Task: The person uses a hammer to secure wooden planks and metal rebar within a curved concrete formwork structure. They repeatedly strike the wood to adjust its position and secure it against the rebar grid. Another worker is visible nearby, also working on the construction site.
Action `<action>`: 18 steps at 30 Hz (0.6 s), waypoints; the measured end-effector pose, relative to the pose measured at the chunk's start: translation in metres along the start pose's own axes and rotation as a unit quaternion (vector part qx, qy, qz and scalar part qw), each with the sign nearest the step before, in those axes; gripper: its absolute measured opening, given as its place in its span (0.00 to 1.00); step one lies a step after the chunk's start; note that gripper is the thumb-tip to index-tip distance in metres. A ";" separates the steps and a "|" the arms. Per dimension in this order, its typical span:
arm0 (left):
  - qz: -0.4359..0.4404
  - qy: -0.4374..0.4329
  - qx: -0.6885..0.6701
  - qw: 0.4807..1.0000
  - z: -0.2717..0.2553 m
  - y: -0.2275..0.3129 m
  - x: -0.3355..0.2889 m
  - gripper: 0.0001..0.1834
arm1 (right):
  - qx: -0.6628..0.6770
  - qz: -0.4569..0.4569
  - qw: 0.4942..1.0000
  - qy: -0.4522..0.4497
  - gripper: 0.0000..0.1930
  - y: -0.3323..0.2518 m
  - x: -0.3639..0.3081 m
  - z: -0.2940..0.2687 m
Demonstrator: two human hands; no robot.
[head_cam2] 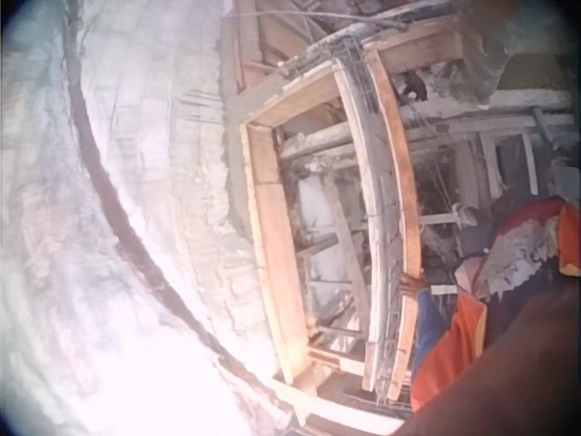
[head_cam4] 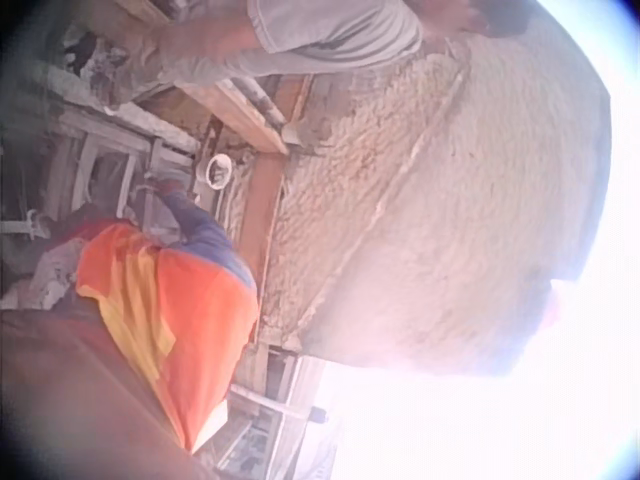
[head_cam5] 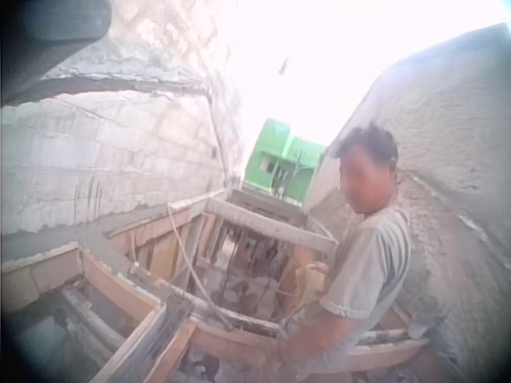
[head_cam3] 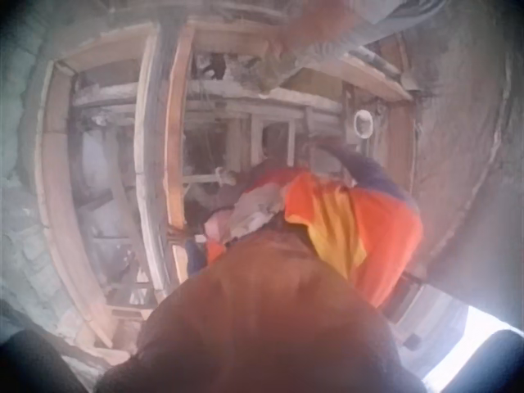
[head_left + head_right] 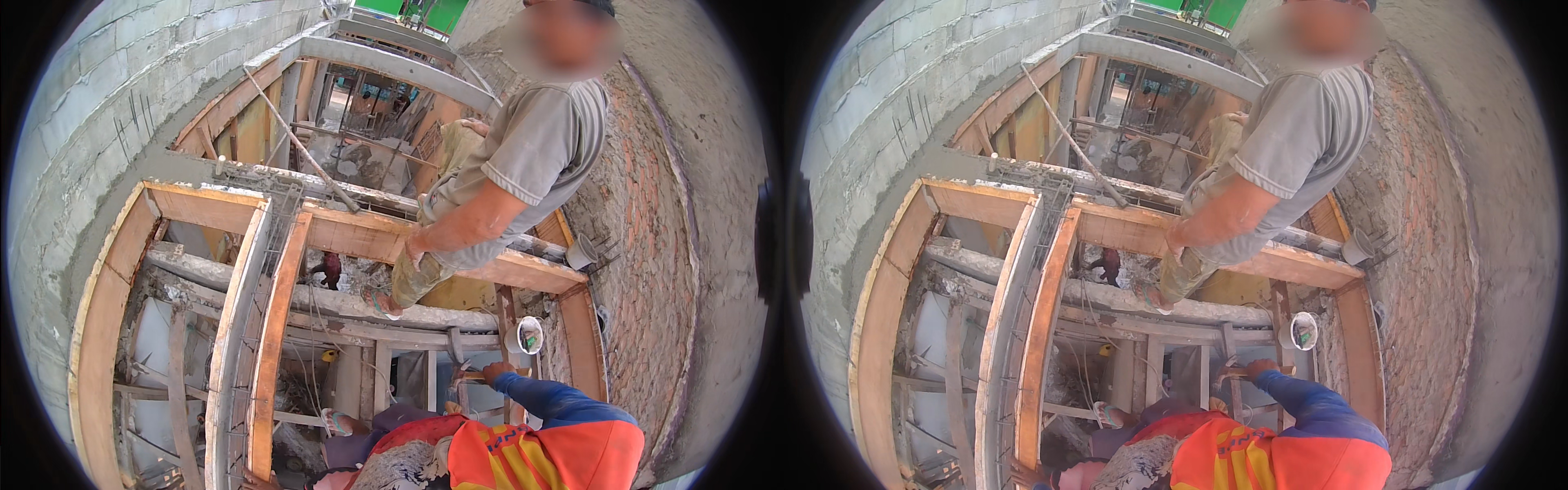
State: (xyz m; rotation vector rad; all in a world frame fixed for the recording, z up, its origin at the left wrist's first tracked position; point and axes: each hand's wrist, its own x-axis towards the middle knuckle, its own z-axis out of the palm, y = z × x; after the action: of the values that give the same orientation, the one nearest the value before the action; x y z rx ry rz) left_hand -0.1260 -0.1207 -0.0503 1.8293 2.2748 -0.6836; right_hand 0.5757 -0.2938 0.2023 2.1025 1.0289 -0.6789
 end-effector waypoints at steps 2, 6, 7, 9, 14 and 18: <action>-0.007 0.017 0.025 1.000 0.008 0.001 0.001 0.53 | -0.030 -0.045 0.998 0.031 0.15 -0.010 -0.006 -0.009; 0.001 -0.004 -0.001 1.000 0.007 0.007 0.001 0.48 | 0.013 -0.159 0.986 0.055 0.15 -0.093 0.002 -0.027; 0.015 -0.006 0.022 1.000 0.007 0.011 0.001 0.45 | 0.024 -0.181 0.981 0.060 0.15 -0.114 0.008 -0.036; 0.029 -0.008 0.074 0.997 0.012 0.007 0.003 0.41 | 0.052 -0.221 0.972 0.058 0.15 -0.145 0.010 -0.054; -0.033 -0.035 -0.056 0.997 0.023 0.005 0.016 0.44 | 0.060 -0.228 0.971 0.046 0.16 -0.148 -0.002 -0.082; -0.046 -0.051 -0.086 0.994 0.003 0.011 0.003 0.63 | 0.050 -0.176 0.981 0.062 0.17 -0.096 0.013 -0.032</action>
State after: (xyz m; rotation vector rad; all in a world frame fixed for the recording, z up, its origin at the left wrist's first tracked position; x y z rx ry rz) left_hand -0.1165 -0.1170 -0.0567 1.5860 2.2847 -0.5609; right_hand 0.5082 -0.2201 0.1799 2.0886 1.4876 -0.7896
